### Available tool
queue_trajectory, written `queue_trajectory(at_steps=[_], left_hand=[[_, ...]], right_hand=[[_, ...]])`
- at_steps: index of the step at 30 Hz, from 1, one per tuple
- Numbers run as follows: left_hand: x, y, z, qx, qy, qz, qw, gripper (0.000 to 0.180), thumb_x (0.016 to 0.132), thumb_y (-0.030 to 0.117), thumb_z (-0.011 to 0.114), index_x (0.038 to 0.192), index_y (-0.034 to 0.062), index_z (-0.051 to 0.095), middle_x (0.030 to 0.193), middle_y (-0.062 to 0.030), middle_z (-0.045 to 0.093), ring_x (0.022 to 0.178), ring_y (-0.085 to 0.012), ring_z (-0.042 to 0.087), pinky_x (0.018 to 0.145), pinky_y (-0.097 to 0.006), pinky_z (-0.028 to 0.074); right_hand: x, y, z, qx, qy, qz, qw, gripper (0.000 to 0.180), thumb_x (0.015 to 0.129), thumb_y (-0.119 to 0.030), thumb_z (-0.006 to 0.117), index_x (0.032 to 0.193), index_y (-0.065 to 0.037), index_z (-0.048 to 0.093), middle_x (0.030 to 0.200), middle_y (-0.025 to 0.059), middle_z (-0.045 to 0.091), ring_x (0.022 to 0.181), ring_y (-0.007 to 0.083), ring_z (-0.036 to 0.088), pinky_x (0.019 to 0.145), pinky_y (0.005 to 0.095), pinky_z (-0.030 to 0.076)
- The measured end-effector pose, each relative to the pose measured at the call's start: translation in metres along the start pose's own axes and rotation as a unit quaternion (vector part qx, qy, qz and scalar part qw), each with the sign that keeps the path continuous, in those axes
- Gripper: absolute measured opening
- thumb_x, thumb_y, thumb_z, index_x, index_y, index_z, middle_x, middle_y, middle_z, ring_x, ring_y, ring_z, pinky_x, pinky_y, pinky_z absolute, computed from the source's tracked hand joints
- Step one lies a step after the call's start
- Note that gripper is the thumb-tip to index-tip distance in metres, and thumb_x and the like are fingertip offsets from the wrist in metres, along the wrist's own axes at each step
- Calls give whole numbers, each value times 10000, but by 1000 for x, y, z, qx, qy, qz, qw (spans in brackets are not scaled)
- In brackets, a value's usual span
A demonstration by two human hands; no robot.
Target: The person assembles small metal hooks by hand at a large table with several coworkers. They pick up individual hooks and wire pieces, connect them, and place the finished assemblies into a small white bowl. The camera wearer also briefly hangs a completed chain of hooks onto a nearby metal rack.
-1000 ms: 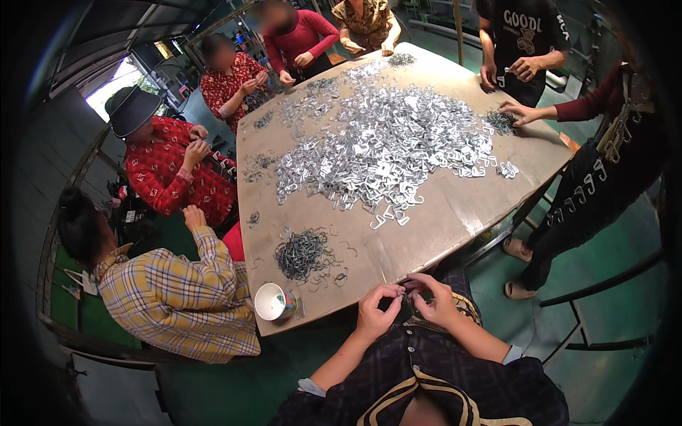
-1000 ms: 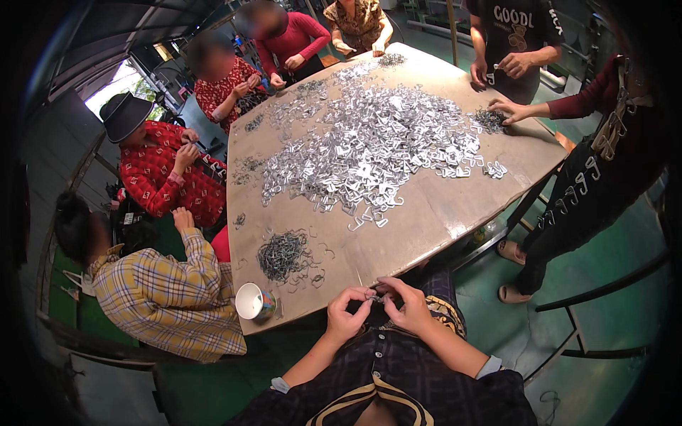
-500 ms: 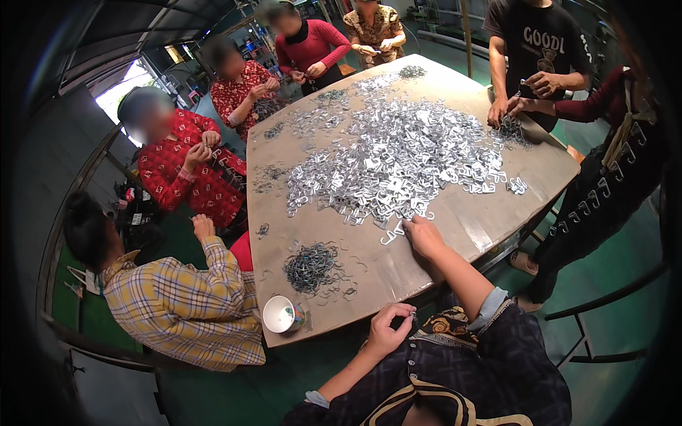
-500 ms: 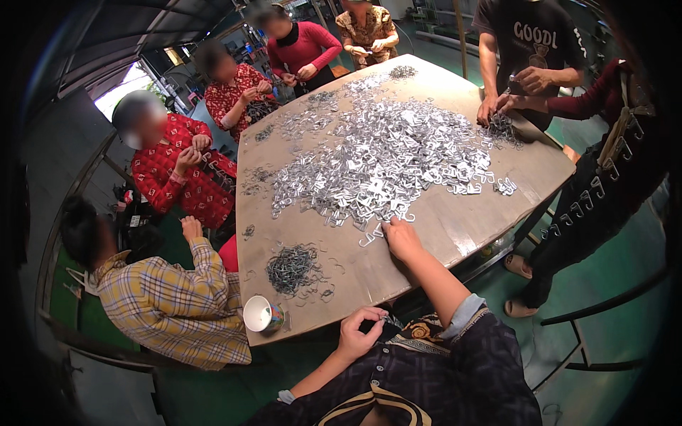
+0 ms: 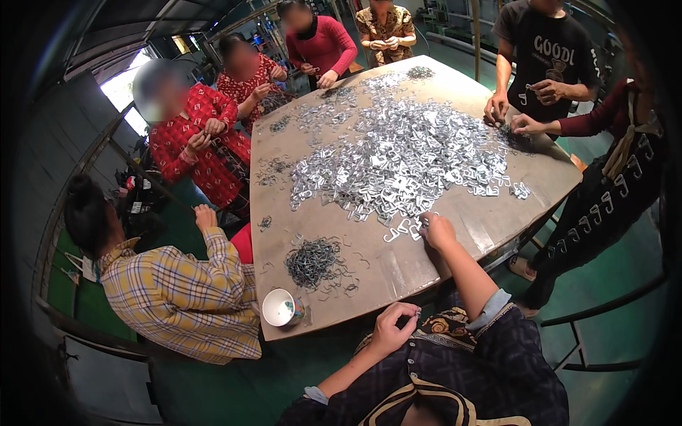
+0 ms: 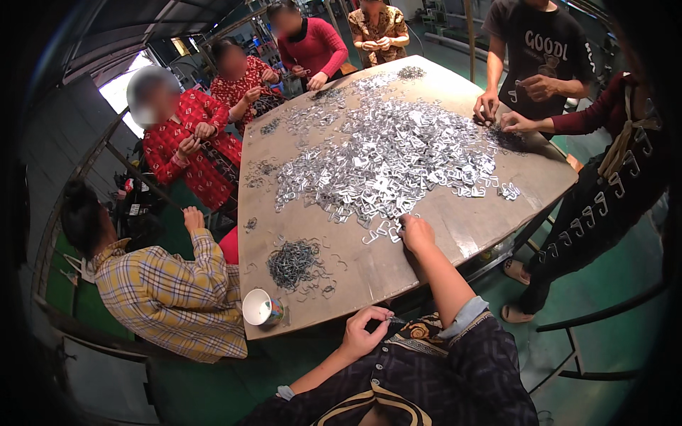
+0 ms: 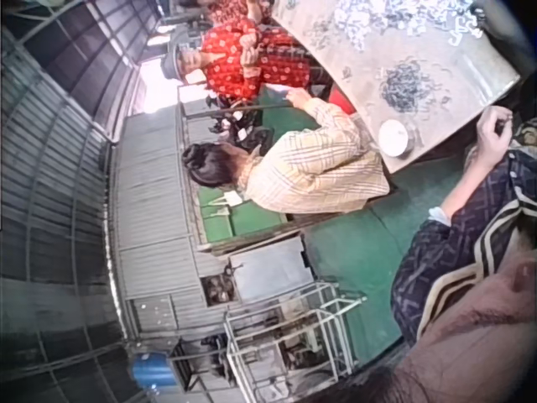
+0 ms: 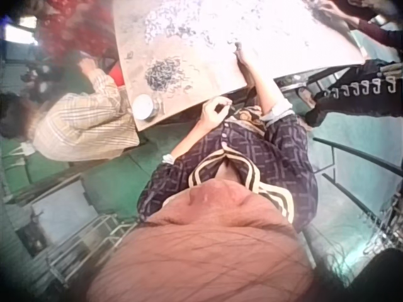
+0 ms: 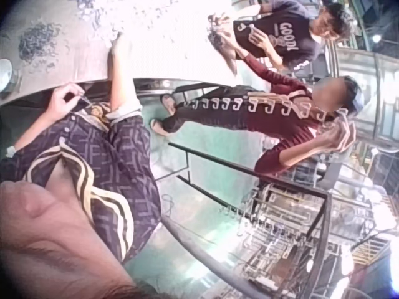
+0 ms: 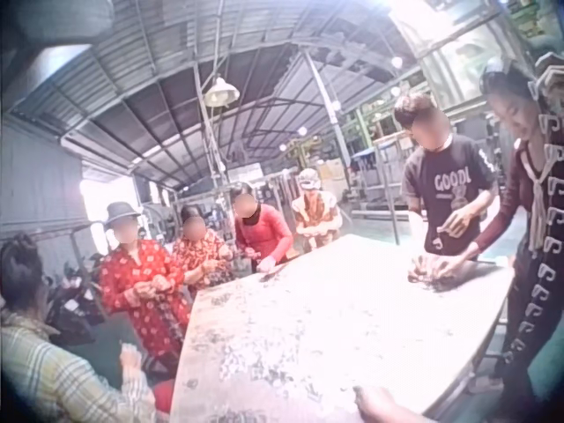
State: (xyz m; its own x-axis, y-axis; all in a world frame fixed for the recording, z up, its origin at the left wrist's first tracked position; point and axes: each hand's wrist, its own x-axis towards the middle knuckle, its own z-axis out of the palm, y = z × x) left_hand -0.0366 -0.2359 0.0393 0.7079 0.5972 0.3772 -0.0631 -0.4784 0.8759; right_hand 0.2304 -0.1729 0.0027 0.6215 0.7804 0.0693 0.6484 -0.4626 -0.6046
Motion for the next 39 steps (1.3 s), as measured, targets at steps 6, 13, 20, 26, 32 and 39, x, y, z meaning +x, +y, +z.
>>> queue_trajectory(at_steps=[6,13,20,26,32,39], left_hand=[[-1,3,2,-1,-6,-3,1000,107,774,-73,672,810,-12,591,910,-137,692,878,-231,689,796,-316,526],[-4,2,4,4,-9,-7,1000,104,782,-69,671,814,-11,592,906,-137,691,869,-221,689,790,-306,528],[-6,1,4,10,-10,-12,1000,100,783,-61,673,820,-11,595,909,-132,692,877,-223,690,793,-310,530],[-8,-4,4,7,-12,-13,1000,101,782,-52,673,838,-4,603,932,-124,695,892,-219,688,814,-311,528],[-7,-10,5,14,-14,-13,1000,88,796,-26,664,849,-1,598,941,-120,695,909,-228,688,823,-322,526],[-6,-12,8,34,18,-37,999,95,801,-5,678,864,-13,607,913,-121,688,875,-228,688,800,-319,525]], right_hand=[[-14,24,9,83,95,-27,992,320,710,-72,777,1007,-78,657,960,192,600,898,389,592,793,435,488],[-12,35,7,68,91,-65,991,465,694,-59,782,1130,-14,627,953,210,614,894,394,601,797,435,489],[-4,40,8,95,82,-23,992,417,672,-70,811,1052,-28,644,932,195,624,905,388,607,809,435,494],[-16,52,4,72,140,-8,987,241,669,-80,816,809,6,639,810,182,624,766,331,621,688,412,491],[-58,43,-2,278,67,-13,958,158,767,-44,763,792,6,615,643,75,632,570,138,600,529,280,464],[-153,-13,-26,440,-108,-11,891,104,815,0,729,839,22,631,685,41,653,616,78,617,549,217,490]])
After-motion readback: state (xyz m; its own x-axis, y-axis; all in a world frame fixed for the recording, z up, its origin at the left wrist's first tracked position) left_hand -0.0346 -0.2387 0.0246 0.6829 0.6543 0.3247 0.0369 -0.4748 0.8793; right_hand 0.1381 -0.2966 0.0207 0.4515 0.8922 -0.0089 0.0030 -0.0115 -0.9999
